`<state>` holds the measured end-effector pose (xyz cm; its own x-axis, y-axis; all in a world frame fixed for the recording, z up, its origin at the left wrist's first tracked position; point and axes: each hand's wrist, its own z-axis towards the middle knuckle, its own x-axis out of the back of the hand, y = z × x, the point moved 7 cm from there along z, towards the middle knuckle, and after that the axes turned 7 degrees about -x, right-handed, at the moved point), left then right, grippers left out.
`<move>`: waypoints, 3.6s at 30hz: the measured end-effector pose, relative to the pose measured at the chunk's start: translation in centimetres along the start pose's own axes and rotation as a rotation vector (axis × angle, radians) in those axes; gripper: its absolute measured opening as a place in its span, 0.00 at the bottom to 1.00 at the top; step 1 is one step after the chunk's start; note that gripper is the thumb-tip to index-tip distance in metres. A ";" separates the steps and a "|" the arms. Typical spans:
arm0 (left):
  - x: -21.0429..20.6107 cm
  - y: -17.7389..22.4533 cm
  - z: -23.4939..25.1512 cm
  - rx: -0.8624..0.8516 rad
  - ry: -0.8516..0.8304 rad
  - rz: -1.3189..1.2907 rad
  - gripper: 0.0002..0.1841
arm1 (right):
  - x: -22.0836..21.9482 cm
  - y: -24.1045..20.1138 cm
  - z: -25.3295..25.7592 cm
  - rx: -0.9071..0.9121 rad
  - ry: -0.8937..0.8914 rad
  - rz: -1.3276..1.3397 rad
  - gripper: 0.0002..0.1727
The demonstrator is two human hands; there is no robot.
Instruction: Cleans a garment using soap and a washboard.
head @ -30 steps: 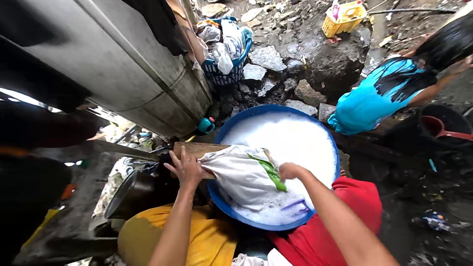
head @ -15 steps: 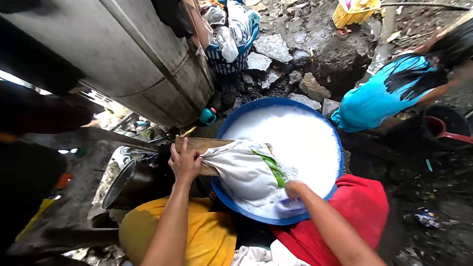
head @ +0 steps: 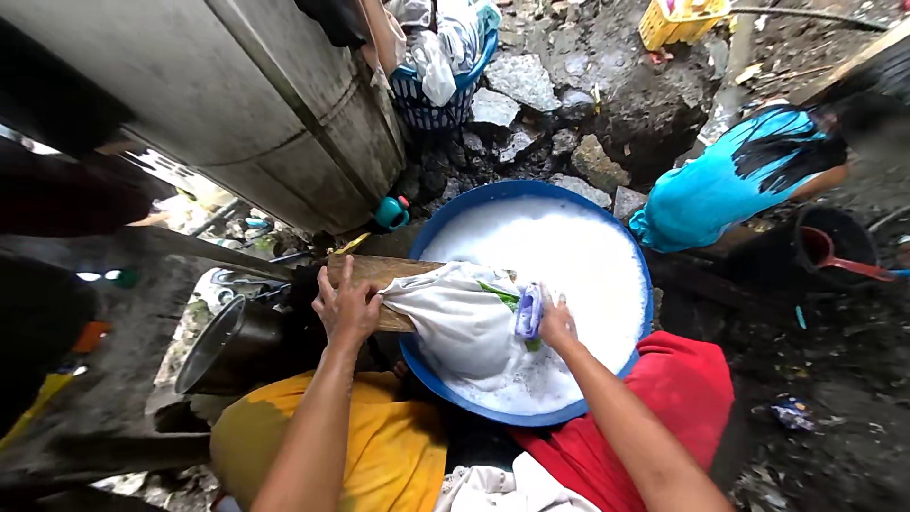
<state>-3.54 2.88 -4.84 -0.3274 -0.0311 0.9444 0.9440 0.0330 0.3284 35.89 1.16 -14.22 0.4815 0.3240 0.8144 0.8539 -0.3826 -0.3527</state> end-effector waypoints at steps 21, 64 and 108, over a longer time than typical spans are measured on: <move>0.7 -1.8 0.7 0.004 -0.059 -0.169 0.07 | -2.7 -23.9 -6.6 0.334 -0.004 0.533 0.33; 0.4 -1.5 0.7 -0.041 0.020 -0.169 0.06 | -5.7 -25.1 -4.5 0.313 0.057 0.375 0.37; -0.1 -1.7 0.8 -0.010 0.011 -0.134 0.06 | -2.3 -6.3 6.5 -0.265 0.222 0.424 0.46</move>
<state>-5.13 3.64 -5.42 -0.4499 -0.0456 0.8919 0.8923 0.0179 0.4510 30.70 8.49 -16.84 0.6950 -0.0855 0.7139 0.5014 -0.6540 -0.5665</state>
